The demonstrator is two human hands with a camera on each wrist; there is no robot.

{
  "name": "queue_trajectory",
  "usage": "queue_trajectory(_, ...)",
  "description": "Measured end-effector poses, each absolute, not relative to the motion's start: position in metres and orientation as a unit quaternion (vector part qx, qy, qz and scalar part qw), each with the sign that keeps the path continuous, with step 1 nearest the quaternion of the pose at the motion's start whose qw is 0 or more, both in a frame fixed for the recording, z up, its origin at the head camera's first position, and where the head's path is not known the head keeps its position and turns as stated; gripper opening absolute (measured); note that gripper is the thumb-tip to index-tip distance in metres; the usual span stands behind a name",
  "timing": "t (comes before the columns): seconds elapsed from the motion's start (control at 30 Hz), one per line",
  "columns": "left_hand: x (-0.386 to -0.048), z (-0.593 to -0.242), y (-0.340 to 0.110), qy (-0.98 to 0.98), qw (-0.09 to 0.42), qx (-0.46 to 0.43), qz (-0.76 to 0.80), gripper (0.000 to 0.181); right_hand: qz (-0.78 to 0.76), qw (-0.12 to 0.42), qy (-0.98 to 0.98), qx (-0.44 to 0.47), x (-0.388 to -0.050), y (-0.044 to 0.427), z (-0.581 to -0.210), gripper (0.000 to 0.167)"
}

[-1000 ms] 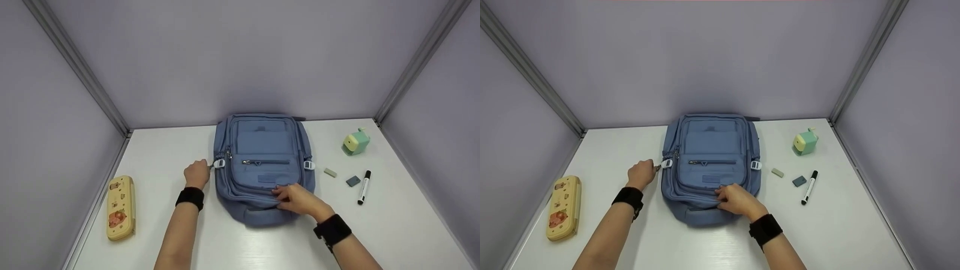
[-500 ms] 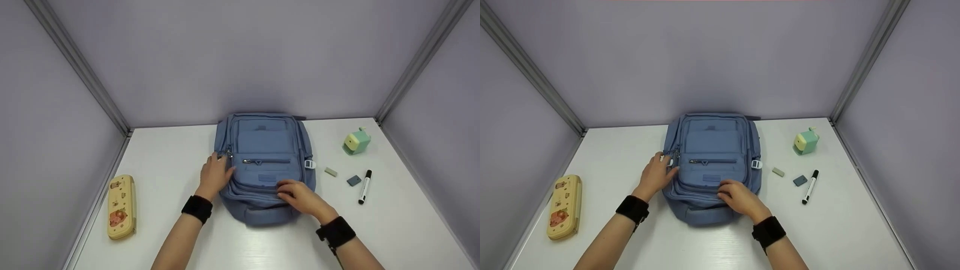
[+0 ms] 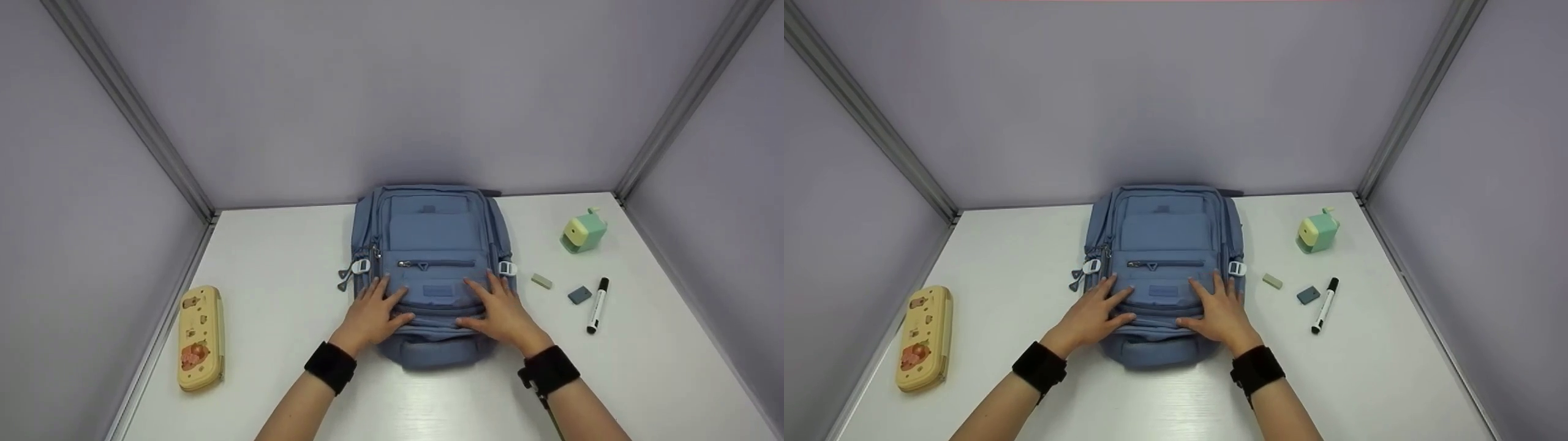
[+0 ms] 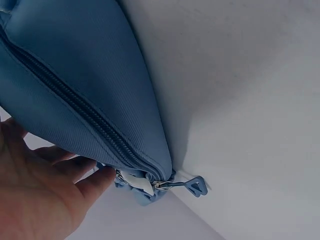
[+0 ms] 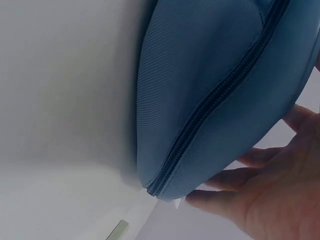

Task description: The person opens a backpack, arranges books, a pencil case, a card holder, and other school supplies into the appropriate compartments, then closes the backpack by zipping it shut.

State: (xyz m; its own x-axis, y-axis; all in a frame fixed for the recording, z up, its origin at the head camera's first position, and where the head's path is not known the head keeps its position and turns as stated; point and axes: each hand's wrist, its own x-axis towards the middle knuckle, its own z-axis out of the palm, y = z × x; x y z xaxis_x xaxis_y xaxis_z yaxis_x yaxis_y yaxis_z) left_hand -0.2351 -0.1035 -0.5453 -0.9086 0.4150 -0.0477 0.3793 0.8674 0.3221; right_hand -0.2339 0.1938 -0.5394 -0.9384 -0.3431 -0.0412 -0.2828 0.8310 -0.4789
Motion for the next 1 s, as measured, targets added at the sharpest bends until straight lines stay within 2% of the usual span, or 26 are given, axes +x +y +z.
queue_trajectory(0.13, -0.229, -0.550, -0.106, 0.964, 0.078, 0.197, 0.162, 0.069, -0.227, 0.094, 0.957, -0.153, -0.234, 0.194, -0.542, 0.090)
queue_trajectory(0.23, -0.225, -0.552, -0.107, 0.964, 0.068, 0.198, 0.164, 0.068, -0.223, 0.102, 0.957, -0.156, -0.234, 0.193, -0.543, 0.087)
queue_trajectory(0.43, -0.222, -0.555, -0.108, 0.965, 0.053, 0.197, 0.166, 0.067, -0.218, 0.103, 0.957, -0.163, -0.233, 0.192, -0.544, 0.086)
queue_trajectory(1.0, -0.207, -0.551, -0.118, 0.968, 0.065, 0.188, 0.153, 0.069, -0.202, 0.099, 0.958, -0.179, -0.218, 0.182, -0.547, 0.086)
